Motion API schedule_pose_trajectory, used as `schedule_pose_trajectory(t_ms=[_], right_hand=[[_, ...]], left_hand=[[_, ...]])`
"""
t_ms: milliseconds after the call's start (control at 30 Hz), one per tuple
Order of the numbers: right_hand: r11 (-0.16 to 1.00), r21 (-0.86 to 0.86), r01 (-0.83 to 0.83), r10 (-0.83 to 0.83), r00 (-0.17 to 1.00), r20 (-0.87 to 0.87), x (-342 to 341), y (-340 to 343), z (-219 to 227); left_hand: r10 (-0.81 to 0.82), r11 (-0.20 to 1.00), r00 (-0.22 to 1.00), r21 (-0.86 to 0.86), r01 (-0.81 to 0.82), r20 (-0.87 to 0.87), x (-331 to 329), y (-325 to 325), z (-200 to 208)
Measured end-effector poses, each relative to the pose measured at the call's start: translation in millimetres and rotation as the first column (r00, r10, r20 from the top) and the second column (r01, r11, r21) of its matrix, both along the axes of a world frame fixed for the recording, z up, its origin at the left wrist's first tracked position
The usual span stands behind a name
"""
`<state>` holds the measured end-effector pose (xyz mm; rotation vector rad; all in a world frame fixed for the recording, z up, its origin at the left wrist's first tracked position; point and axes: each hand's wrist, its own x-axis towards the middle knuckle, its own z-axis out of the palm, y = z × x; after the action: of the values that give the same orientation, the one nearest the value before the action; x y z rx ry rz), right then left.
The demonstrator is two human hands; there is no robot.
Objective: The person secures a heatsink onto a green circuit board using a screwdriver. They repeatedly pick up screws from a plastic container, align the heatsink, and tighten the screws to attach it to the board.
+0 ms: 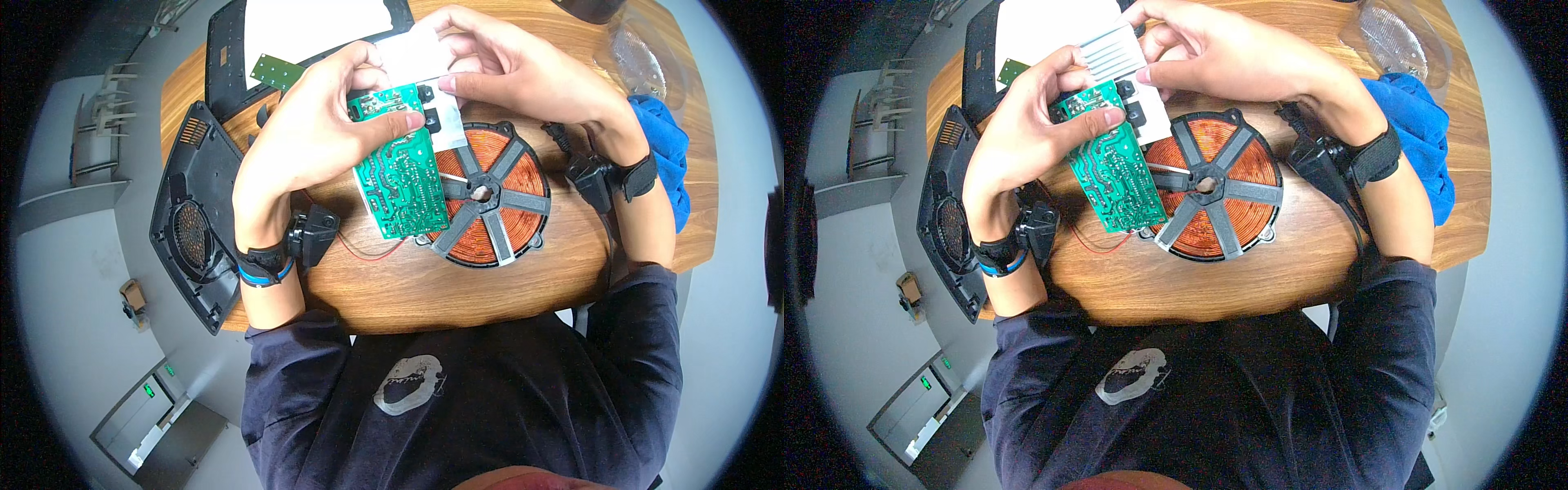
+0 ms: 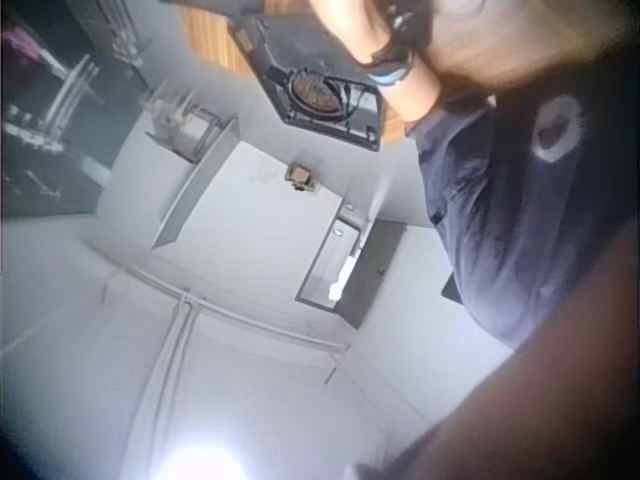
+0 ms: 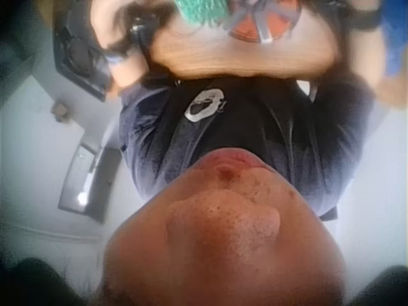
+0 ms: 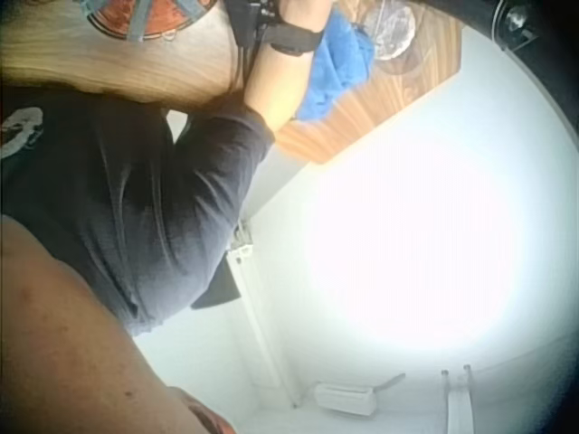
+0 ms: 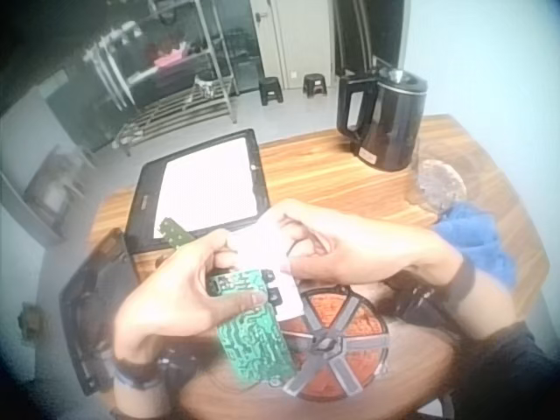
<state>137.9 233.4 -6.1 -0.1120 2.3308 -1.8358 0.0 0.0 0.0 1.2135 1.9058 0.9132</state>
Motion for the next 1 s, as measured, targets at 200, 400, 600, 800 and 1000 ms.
schedule_pose_trajectory(t_ms=[200,400,600,800,1000], right_hand=[[1.0,-0.009,0.002,-0.002,1.0,-0.004,0.9,-1.5,0.4],[1.0,-0.018,0.001,-0.001,1.0,-0.012,0.8,-0.3,-1.2],[1.0,-0.018,-0.001,0.001,1.0,0.006,0.2,0.2,-0.3],[1.0,-0.005,-0.005,0.005,1.0,-0.011,0.9,2.0,-1.3],[1.0,-0.004,-0.017,0.016,1.0,-0.013,0.7,7.4,-1.5]], left_hand=[[-0.007,1.0,1.0,0.028,0.008,-0.006,-0.7,-1.2,-1.5],[-0.002,1.0,1.0,0.029,0.002,0.009,0.6,-0.7,-1.0],[-0.012,0.998,0.997,0.062,0.008,0.07,3.2,-0.3,1.1],[0.002,0.999,0.999,0.042,-0.004,0.041,3.7,0.4,2.6],[0.004,0.999,0.999,0.052,-0.006,0.042,2.0,0.5,-0.3]])
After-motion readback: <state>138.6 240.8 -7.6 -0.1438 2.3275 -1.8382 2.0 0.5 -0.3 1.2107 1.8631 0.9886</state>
